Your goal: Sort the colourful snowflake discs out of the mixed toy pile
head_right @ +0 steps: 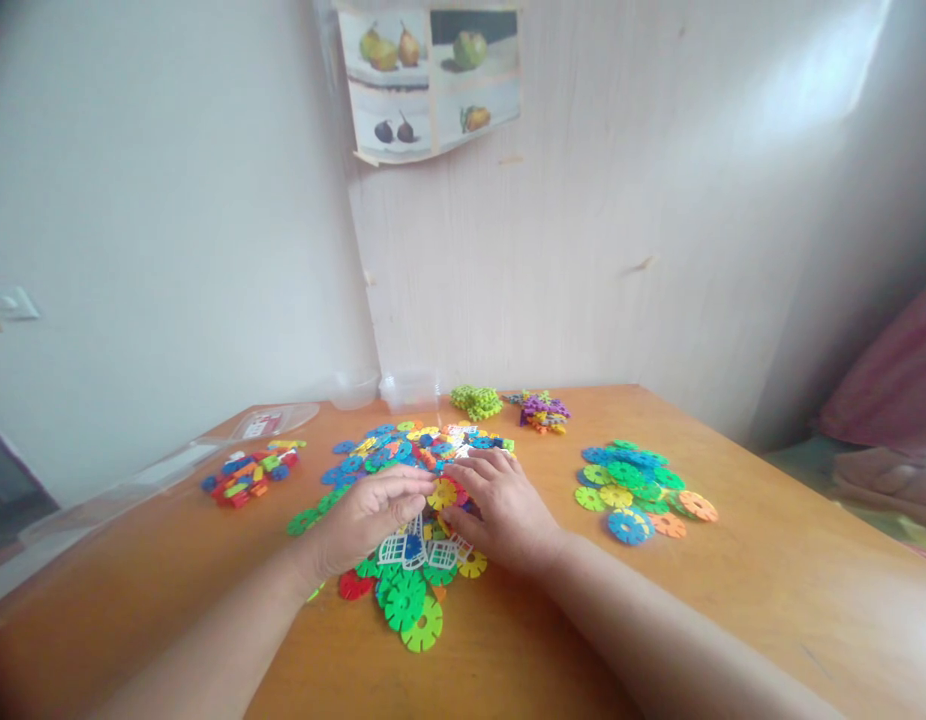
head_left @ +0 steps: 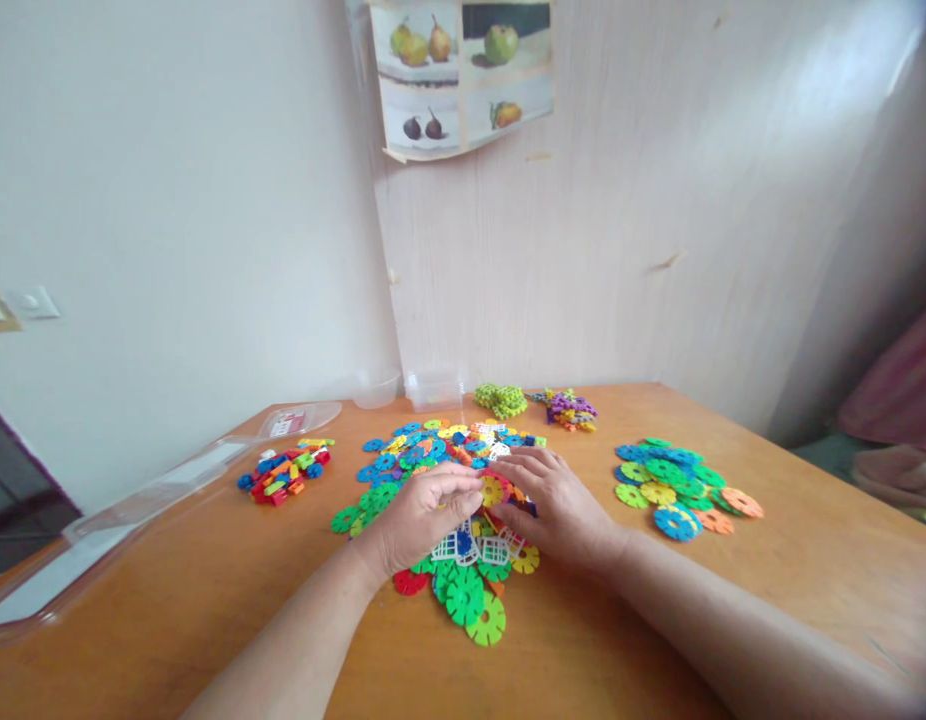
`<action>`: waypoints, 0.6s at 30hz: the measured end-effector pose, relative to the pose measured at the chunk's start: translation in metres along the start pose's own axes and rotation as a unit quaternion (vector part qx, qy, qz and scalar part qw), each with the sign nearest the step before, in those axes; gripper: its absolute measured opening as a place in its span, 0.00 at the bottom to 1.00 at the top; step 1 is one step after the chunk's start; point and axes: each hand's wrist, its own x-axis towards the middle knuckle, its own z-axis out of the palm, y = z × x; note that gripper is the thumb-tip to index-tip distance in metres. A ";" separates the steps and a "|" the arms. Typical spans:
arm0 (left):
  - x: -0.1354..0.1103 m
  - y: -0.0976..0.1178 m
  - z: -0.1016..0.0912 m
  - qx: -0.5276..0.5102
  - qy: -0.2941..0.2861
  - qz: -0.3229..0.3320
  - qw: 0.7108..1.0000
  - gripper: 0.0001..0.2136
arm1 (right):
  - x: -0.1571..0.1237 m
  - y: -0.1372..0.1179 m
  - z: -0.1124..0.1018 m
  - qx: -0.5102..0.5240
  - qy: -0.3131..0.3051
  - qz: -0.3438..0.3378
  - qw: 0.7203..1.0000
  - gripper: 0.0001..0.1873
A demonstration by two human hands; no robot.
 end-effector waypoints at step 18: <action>-0.002 -0.019 -0.012 0.055 0.087 -0.050 0.994 0.16 | -0.010 0.051 -0.041 -0.132 -0.046 0.223 0.965 0.18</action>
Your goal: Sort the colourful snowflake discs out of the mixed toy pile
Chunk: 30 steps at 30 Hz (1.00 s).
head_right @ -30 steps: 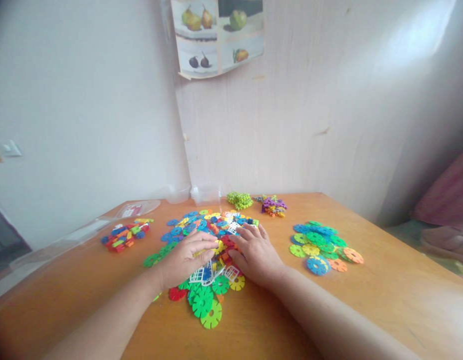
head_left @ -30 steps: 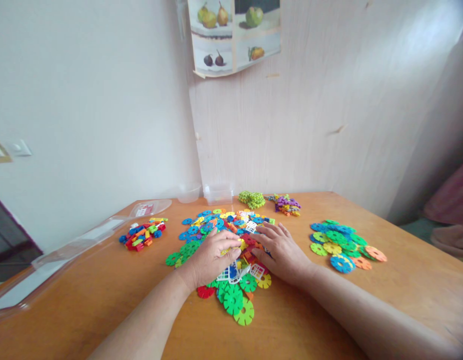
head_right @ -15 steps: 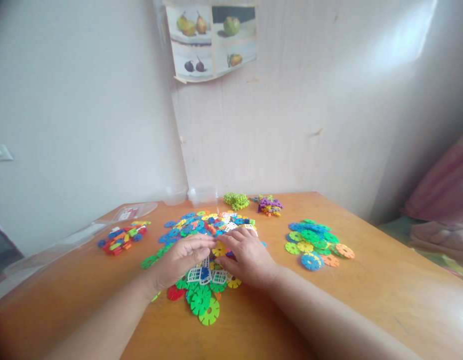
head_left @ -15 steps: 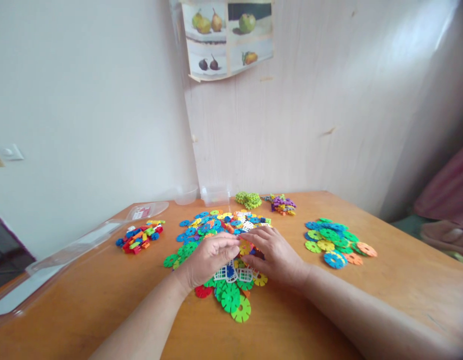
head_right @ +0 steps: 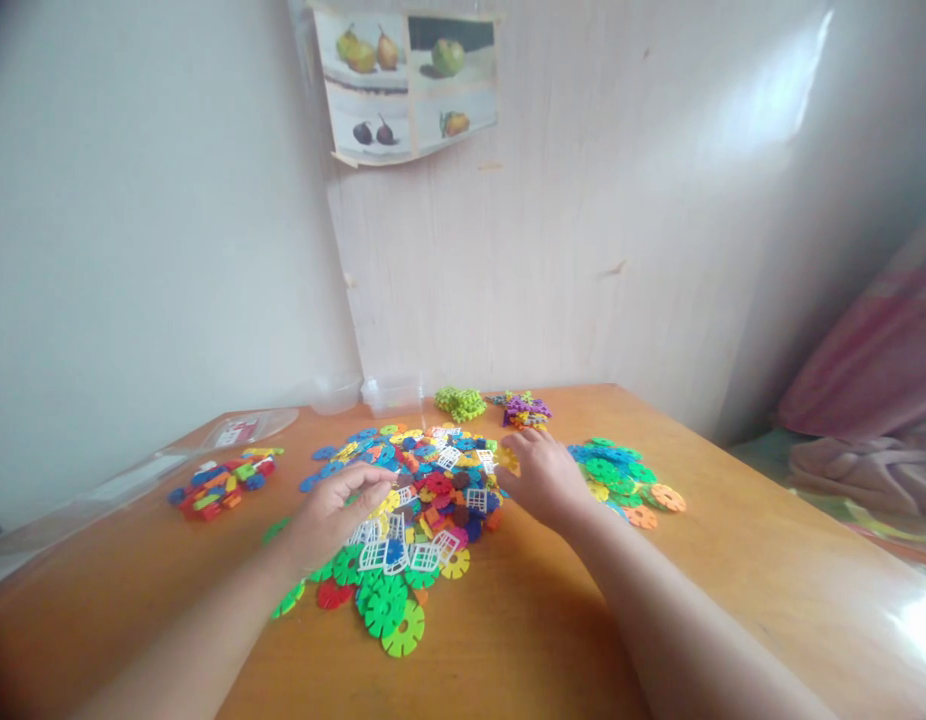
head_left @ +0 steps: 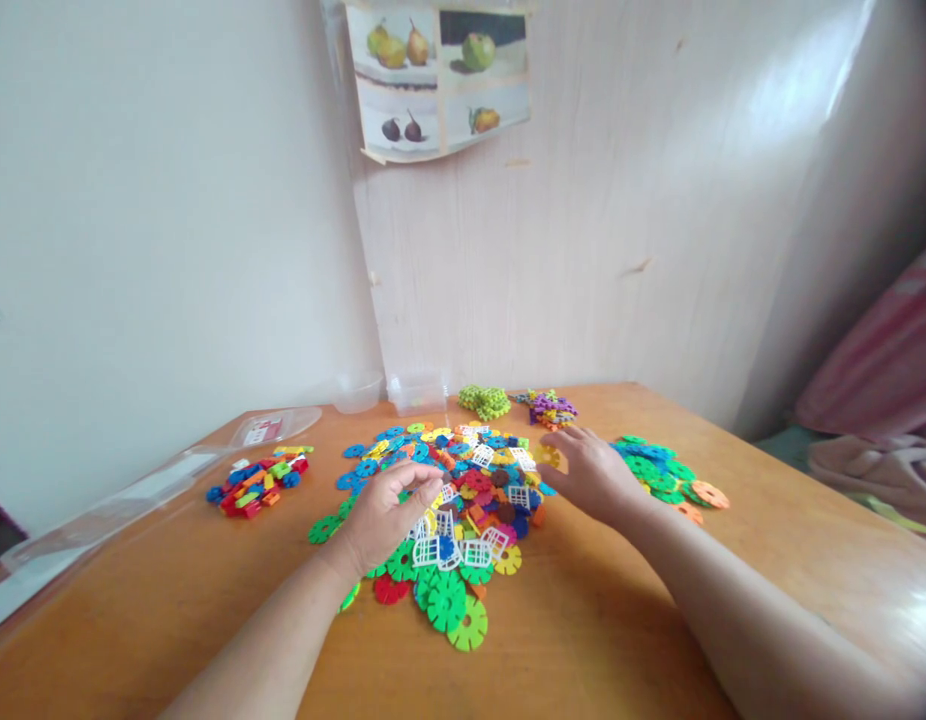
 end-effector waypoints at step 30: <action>0.005 -0.038 -0.004 0.239 0.011 0.046 0.970 0.11 | -0.003 0.081 -0.001 -0.121 -0.083 0.268 0.952 0.27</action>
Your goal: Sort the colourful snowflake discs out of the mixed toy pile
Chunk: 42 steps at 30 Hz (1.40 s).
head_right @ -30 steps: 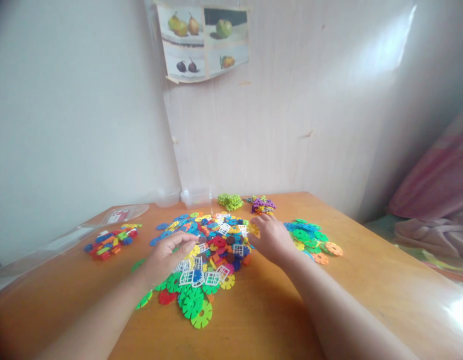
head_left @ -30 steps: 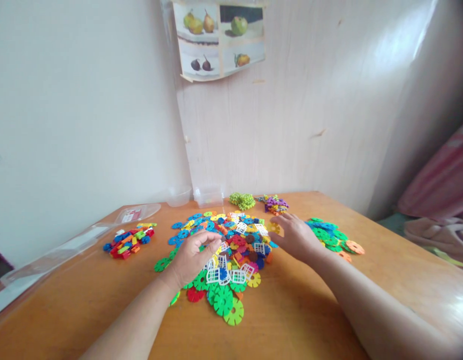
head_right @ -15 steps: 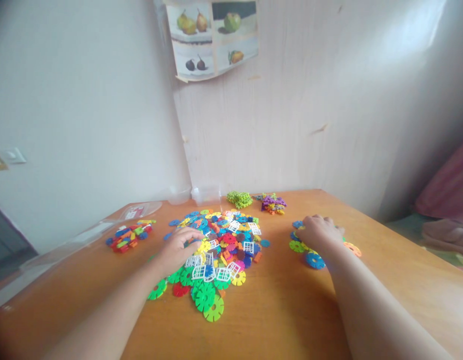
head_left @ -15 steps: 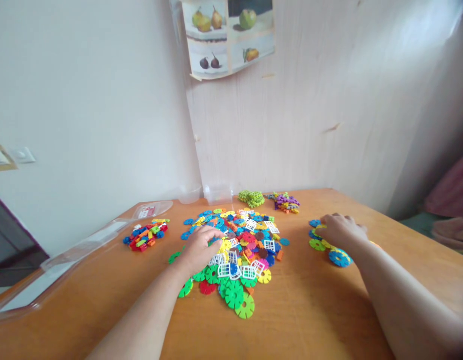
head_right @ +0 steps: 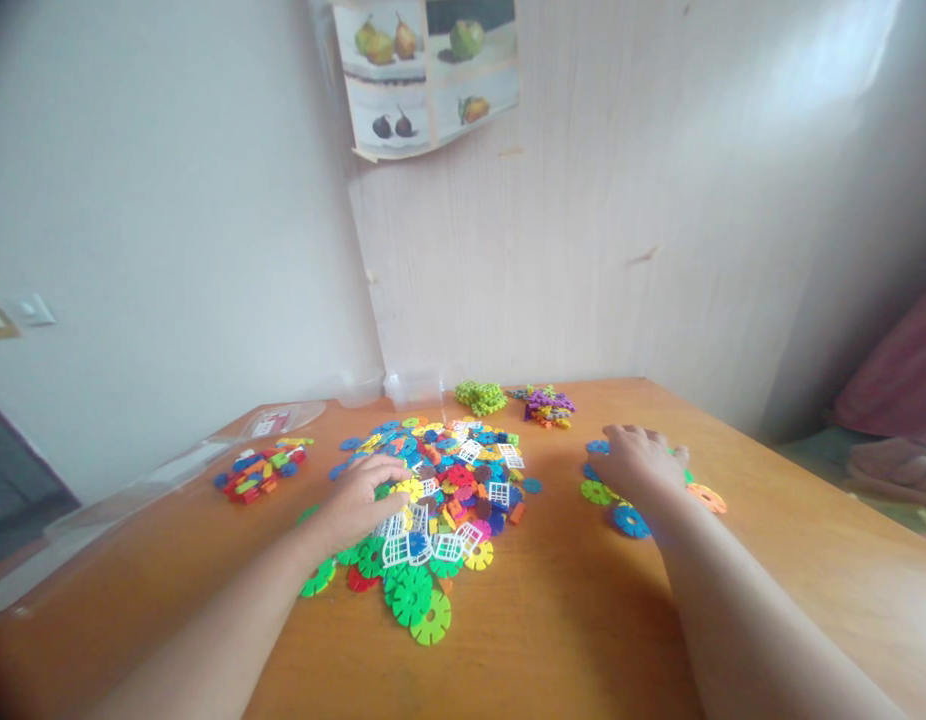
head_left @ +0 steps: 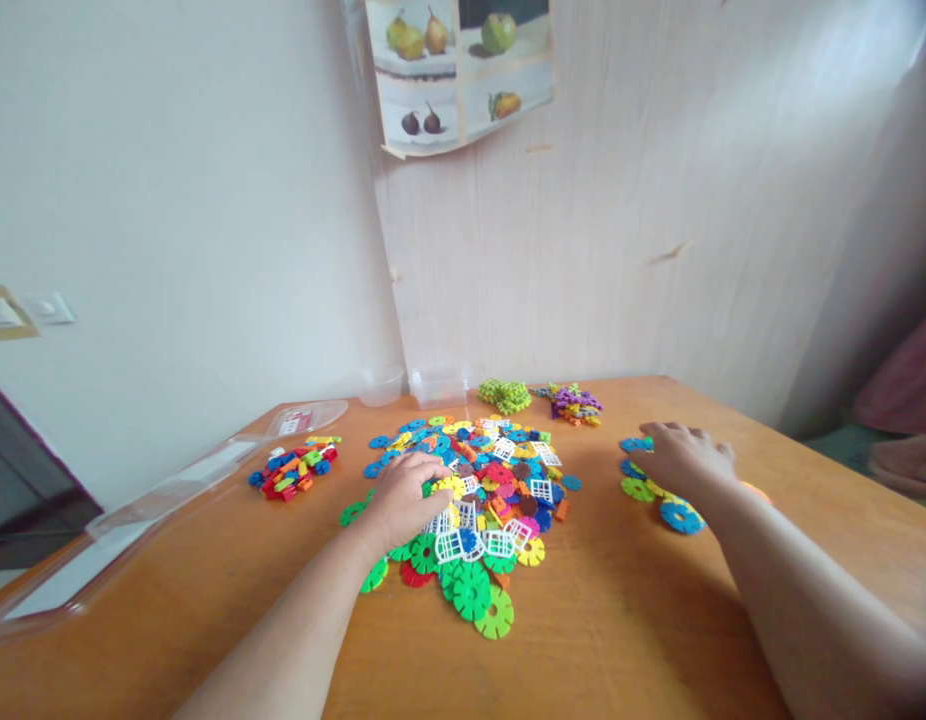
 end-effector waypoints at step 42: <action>-0.008 0.070 -0.006 -0.467 -0.092 -0.094 0.875 0.18 | -0.102 -0.120 -0.025 0.224 0.063 -0.463 0.855 0.17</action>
